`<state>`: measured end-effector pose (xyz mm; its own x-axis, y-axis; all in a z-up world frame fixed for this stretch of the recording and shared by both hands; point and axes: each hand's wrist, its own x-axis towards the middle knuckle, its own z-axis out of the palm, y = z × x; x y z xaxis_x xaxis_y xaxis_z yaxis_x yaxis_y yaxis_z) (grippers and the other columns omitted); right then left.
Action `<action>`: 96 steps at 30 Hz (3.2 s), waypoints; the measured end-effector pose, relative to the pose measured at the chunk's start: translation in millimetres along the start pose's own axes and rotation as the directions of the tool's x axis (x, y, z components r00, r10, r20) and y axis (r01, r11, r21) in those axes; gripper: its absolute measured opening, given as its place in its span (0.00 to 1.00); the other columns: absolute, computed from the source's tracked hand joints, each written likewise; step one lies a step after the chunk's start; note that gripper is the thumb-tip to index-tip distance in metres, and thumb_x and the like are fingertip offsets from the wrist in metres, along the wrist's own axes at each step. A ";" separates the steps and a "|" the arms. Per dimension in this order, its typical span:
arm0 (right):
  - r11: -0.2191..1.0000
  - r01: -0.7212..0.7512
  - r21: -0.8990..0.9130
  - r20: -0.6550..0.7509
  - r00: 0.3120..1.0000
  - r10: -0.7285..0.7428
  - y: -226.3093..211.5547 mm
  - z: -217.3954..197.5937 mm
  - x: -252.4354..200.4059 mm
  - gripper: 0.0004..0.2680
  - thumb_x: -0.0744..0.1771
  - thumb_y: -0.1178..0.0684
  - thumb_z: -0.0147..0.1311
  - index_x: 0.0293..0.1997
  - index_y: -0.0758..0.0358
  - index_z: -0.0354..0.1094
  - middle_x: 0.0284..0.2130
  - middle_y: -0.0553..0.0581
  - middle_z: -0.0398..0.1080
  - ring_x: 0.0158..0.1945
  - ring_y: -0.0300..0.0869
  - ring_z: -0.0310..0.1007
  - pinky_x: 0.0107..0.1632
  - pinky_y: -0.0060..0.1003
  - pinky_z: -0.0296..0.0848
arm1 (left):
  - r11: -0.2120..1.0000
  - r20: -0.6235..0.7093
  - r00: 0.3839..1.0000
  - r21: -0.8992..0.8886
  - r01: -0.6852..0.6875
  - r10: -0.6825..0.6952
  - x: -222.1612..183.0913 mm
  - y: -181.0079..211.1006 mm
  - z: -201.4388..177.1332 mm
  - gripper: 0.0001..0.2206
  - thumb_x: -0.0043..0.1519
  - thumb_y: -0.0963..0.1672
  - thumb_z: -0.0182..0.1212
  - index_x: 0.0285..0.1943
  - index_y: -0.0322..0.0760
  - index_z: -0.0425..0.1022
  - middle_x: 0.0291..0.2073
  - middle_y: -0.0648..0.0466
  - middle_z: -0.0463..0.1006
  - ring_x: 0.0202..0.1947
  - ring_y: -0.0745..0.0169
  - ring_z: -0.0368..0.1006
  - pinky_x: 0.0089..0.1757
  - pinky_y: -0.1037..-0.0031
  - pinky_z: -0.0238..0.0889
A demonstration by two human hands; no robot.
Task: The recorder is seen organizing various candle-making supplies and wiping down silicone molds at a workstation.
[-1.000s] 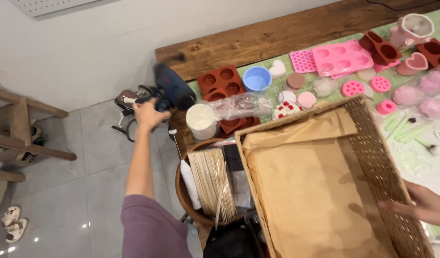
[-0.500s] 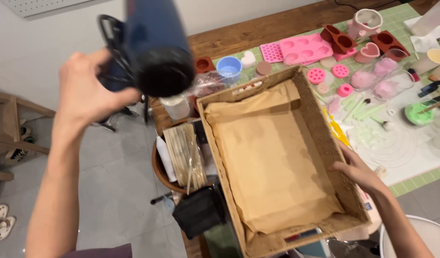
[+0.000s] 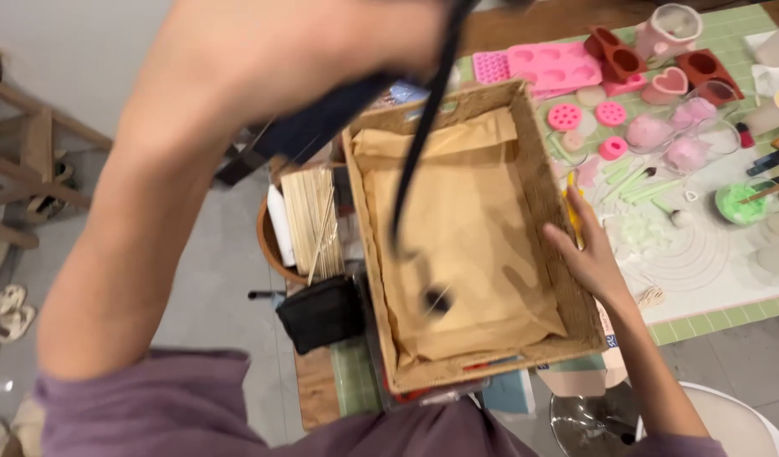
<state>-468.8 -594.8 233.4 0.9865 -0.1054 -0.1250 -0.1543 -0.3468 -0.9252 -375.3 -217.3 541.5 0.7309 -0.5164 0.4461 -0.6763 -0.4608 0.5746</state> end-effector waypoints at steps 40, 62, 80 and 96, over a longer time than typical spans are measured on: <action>0.606 0.475 -0.638 0.135 0.844 -0.519 -144.4 41.4 55.6 0.11 0.66 0.60 0.51 0.53 0.63 0.68 0.36 0.67 0.74 0.43 0.61 0.75 0.47 0.53 0.71 | 0.939 0.289 0.957 0.324 -0.119 0.021 -41.6 -117.0 215.8 0.21 0.35 0.50 0.70 0.31 0.29 0.79 0.21 0.41 0.78 0.28 0.40 0.76 0.40 0.59 0.68; 0.628 0.658 -0.416 0.161 0.733 -0.661 0.5 -31.1 -2.2 0.09 0.69 0.60 0.53 0.53 0.57 0.74 0.54 0.60 0.76 0.65 0.47 0.68 0.71 0.54 0.37 | 0.915 0.521 0.850 0.305 -0.266 0.073 -109.3 -89.0 289.1 0.34 0.41 0.47 0.71 0.52 0.13 0.72 0.16 0.47 0.76 0.22 0.55 0.76 0.59 0.52 0.60; 0.959 -0.207 0.194 -0.073 0.972 0.225 63.2 -32.1 2.5 0.28 0.69 0.61 0.58 0.83 0.60 0.57 0.64 0.78 0.69 0.60 0.65 0.71 0.47 0.66 0.57 | 0.948 0.547 0.837 0.267 -0.173 -0.001 -149.2 -75.5 355.8 0.30 0.51 0.51 0.66 0.49 0.14 0.73 0.18 0.47 0.75 0.22 0.51 0.73 0.51 0.61 0.64; 0.808 -0.260 0.528 0.071 0.962 0.263 151.4 -76.6 37.9 0.24 0.66 0.62 0.51 0.75 0.70 0.57 0.61 0.64 0.66 0.56 0.45 0.69 0.57 0.38 0.68 | 0.792 -0.265 0.797 -0.478 0.381 -0.543 -199.0 -131.4 240.2 0.40 0.56 0.46 0.71 0.73 0.27 0.50 0.68 0.30 0.60 0.70 0.38 0.58 0.66 0.53 0.50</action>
<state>-458.9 -722.7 116.1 0.9126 -0.1264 -0.3889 -0.3524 0.2393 -0.9047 -453.7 -227.3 212.4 0.9739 0.0299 0.2250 -0.2135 -0.2165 0.9527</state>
